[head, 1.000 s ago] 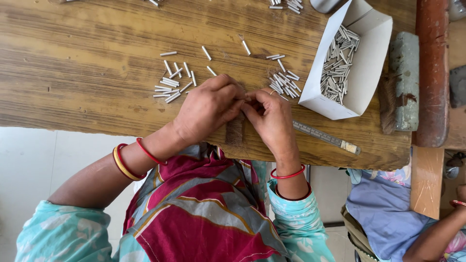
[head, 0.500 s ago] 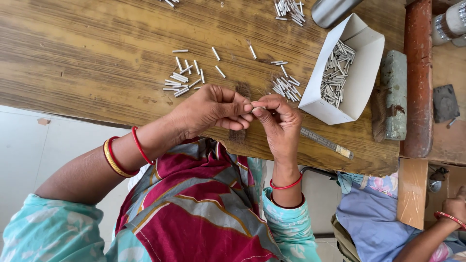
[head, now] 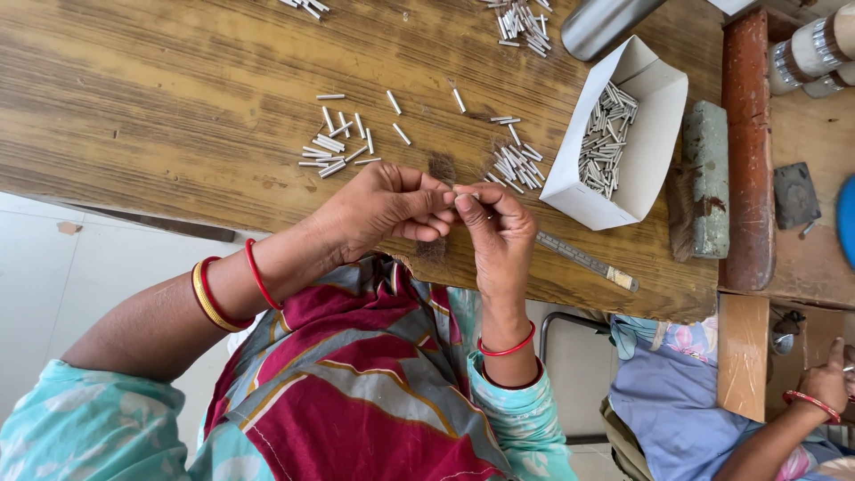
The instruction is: The recorder is assembling small silver cylindrical components by handling them and using a small abrasive block and a ruler on a workbench.
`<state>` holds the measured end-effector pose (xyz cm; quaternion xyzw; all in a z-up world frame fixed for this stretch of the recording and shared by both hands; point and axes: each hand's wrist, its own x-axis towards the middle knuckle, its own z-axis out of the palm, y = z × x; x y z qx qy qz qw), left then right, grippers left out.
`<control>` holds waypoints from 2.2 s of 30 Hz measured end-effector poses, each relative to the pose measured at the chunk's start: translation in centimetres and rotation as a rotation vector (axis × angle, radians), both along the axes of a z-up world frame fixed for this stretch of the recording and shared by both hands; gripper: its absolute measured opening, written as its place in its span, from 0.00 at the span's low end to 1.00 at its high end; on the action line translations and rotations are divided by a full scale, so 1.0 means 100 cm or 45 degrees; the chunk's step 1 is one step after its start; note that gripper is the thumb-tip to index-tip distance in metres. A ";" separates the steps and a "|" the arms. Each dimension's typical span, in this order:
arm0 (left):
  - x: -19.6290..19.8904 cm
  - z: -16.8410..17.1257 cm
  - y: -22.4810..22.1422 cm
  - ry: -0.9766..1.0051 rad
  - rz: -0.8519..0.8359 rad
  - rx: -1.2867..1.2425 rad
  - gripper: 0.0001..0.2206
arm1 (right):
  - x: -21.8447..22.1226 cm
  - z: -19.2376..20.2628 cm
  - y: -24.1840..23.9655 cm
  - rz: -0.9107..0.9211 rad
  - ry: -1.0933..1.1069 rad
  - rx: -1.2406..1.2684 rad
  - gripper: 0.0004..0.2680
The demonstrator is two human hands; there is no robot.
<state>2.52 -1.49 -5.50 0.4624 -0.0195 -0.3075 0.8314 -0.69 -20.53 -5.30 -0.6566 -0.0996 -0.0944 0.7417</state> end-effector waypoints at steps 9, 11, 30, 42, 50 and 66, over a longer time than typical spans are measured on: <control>0.000 0.005 0.001 -0.035 0.023 0.040 0.11 | 0.004 0.001 -0.019 0.056 -0.043 0.000 0.12; -0.001 0.008 0.000 -0.052 0.008 0.040 0.11 | 0.005 -0.004 -0.017 0.090 -0.070 -0.089 0.11; 0.117 -0.007 0.045 -2.139 0.103 1.906 0.02 | 0.021 -0.027 -0.021 0.010 0.146 0.258 0.04; -0.015 0.009 -0.011 -0.240 -0.001 -0.075 0.10 | 0.000 -0.015 -0.011 0.004 0.020 0.333 0.03; -0.039 0.015 -0.014 -0.175 0.113 -0.140 0.10 | -0.030 0.009 0.005 -0.131 -0.171 -0.056 0.02; -0.081 0.047 -0.007 -1.437 0.582 1.030 0.33 | -0.037 0.012 0.012 -0.031 -0.005 0.232 0.05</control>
